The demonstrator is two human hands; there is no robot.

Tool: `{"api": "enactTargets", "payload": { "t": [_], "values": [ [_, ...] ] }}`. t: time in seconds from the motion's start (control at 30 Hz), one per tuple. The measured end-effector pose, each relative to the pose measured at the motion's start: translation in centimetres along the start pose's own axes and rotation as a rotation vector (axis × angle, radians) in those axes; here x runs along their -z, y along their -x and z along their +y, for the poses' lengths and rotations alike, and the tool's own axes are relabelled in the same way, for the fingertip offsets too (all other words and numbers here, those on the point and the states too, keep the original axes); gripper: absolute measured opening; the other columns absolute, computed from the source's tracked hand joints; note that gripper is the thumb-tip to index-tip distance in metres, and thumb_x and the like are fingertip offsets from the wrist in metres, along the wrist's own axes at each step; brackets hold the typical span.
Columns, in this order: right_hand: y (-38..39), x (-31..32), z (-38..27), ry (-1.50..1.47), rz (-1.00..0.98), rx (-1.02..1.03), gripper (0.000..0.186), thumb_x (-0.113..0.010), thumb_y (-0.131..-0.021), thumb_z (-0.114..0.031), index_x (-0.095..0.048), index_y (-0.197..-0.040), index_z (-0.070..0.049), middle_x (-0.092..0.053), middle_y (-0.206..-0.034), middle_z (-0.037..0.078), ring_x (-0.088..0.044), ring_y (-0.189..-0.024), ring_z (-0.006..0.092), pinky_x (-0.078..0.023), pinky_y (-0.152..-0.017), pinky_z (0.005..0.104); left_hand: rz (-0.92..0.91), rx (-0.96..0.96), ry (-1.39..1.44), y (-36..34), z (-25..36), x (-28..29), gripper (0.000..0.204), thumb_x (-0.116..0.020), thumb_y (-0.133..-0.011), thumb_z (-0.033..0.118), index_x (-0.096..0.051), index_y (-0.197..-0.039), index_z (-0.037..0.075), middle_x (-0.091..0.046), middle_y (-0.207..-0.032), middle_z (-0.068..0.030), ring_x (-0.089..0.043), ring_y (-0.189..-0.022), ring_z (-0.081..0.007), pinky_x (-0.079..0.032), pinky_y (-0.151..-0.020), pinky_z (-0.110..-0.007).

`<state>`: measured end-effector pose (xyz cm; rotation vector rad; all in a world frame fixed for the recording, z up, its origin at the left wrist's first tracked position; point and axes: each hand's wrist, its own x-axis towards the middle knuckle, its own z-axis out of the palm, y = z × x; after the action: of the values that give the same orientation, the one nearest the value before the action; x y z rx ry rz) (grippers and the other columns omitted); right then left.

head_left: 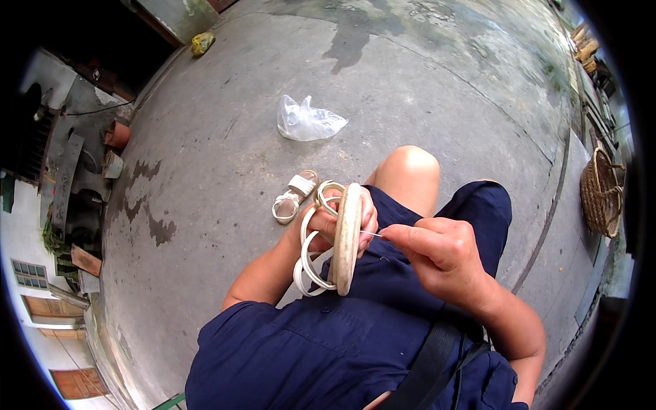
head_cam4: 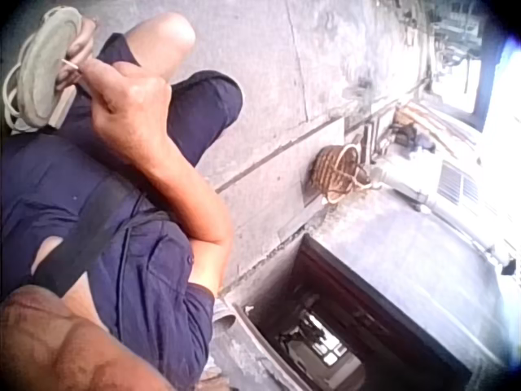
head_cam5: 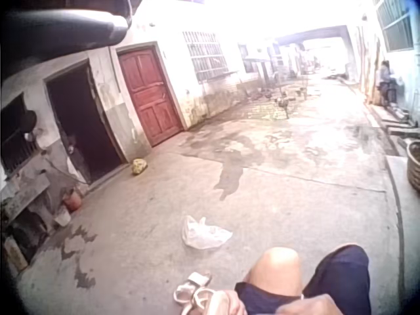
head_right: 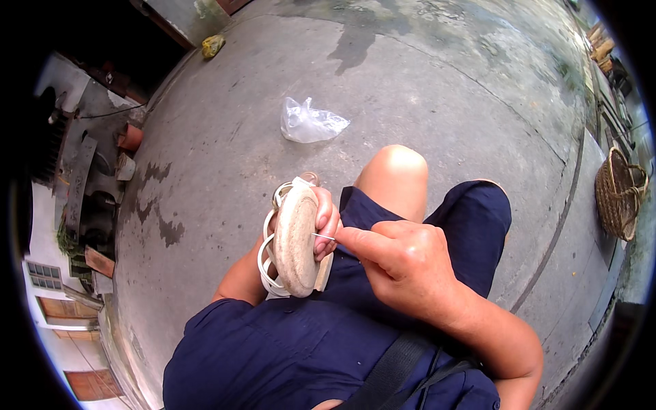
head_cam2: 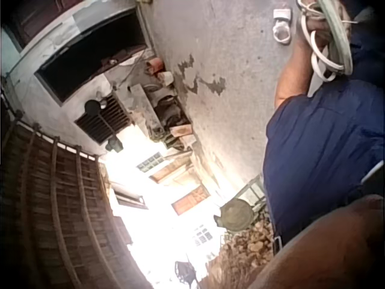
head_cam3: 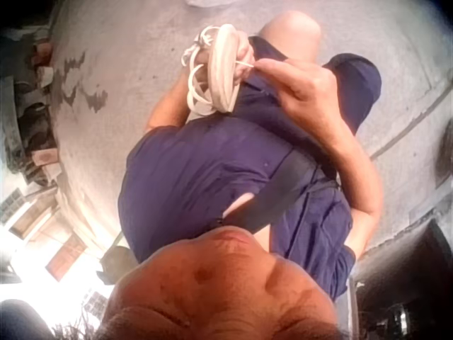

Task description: The person picks up a beige sandal and sits on the ground in a courtyard. They use a needle and thread to sew the strap to the sole, repeatedly pulling the thread through the material. The sandal remains in hand throughout the clip.

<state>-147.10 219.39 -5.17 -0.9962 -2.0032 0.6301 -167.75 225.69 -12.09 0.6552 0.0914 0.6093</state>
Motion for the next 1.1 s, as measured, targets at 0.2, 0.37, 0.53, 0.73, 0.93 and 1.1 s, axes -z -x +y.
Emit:
{"api": "enactTargets", "payload": {
  "t": [0.2, 0.37, 0.53, 0.73, 0.93, 1.1],
  "values": [
    [0.1, 0.1, 0.1, 0.02, -0.003, -0.013, 0.025, -0.065, -0.069, 0.002, -0.069, -0.092, -0.009, -0.054, -0.057, 0.007, -0.056, -0.051, 0.0228, -0.043, -0.045, 0.033, -0.001, 0.002, -0.03, -0.1, -0.1, -0.1, 0.044, -0.084, -0.061, 0.024, -0.053, -0.084, 0.002, -0.058, -0.073, -0.0147, -0.06, -0.063, -0.0217, -0.054, -0.054, -0.031],
    [0.2, 0.0, 0.3, 0.019, 0.007, -0.009, 0.027, -0.064, -0.069, 0.001, -0.069, -0.093, -0.011, -0.055, -0.058, 0.007, -0.058, -0.052, 0.0237, -0.044, -0.045, 0.0339, -0.031, 0.004, -0.043, -0.2, 0.0, 0.0, 0.045, -0.084, -0.063, 0.027, -0.053, -0.084, 0.002, -0.058, -0.073, -0.0145, -0.061, -0.063, -0.0216, -0.054, -0.054, -0.031],
    [0.2, -0.1, 0.3, -0.022, -0.003, -0.01, 0.024, -0.066, -0.07, 0.005, -0.069, -0.092, -0.004, -0.053, -0.056, 0.009, -0.052, -0.049, 0.0221, -0.041, -0.047, 0.0321, -0.041, 0.025, -0.04, -0.2, 0.1, 0.4, 0.043, -0.082, -0.064, 0.026, -0.053, -0.086, 0.001, -0.059, -0.075, -0.0144, -0.061, -0.066, -0.0213, -0.054, -0.057, -0.031],
    [1.2, 1.7, 1.7, 0.079, -0.088, -0.092, 0.027, -0.063, -0.069, 0.003, -0.07, -0.091, -0.012, -0.053, -0.058, 0.008, -0.056, -0.053, 0.0241, -0.043, -0.047, 0.0339, 0.316, 0.066, -0.458, 0.0, -0.5, -1.2, 0.035, -0.077, -0.067, 0.003, -0.058, -0.097, 0.004, -0.061, -0.089, -0.0011, -0.058, -0.085, -0.0098, -0.047, -0.077, -0.025],
    [5.2, 4.0, 3.6, 0.088, -0.128, -0.231, 0.03, -0.064, -0.071, 0.005, -0.07, -0.096, -0.01, -0.048, -0.058, 0.009, -0.049, -0.05, 0.0236, -0.039, -0.047, 0.0331, 0.206, 0.217, -0.421, -3.3, -2.7, -2.7, 0.02, -0.075, -0.075, 0.004, -0.059, -0.086, 0.003, -0.061, -0.081, 0.0007, -0.057, -0.078, -0.0067, -0.046, -0.071, -0.022],
    [6.6, 3.5, 4.0, 0.01, -0.049, -0.257, 0.032, -0.06, -0.071, 0.009, -0.069, -0.097, -0.007, -0.049, -0.059, 0.009, -0.049, -0.052, 0.0217, -0.04, -0.049, 0.0314, 0.194, 0.251, -0.348, -4.0, -3.1, -2.8, 0.022, -0.075, -0.075, 0.005, -0.058, -0.089, 0.003, -0.06, -0.084, 0.0003, -0.057, -0.079, -0.0067, -0.046, -0.071, -0.021]
  ]
}}
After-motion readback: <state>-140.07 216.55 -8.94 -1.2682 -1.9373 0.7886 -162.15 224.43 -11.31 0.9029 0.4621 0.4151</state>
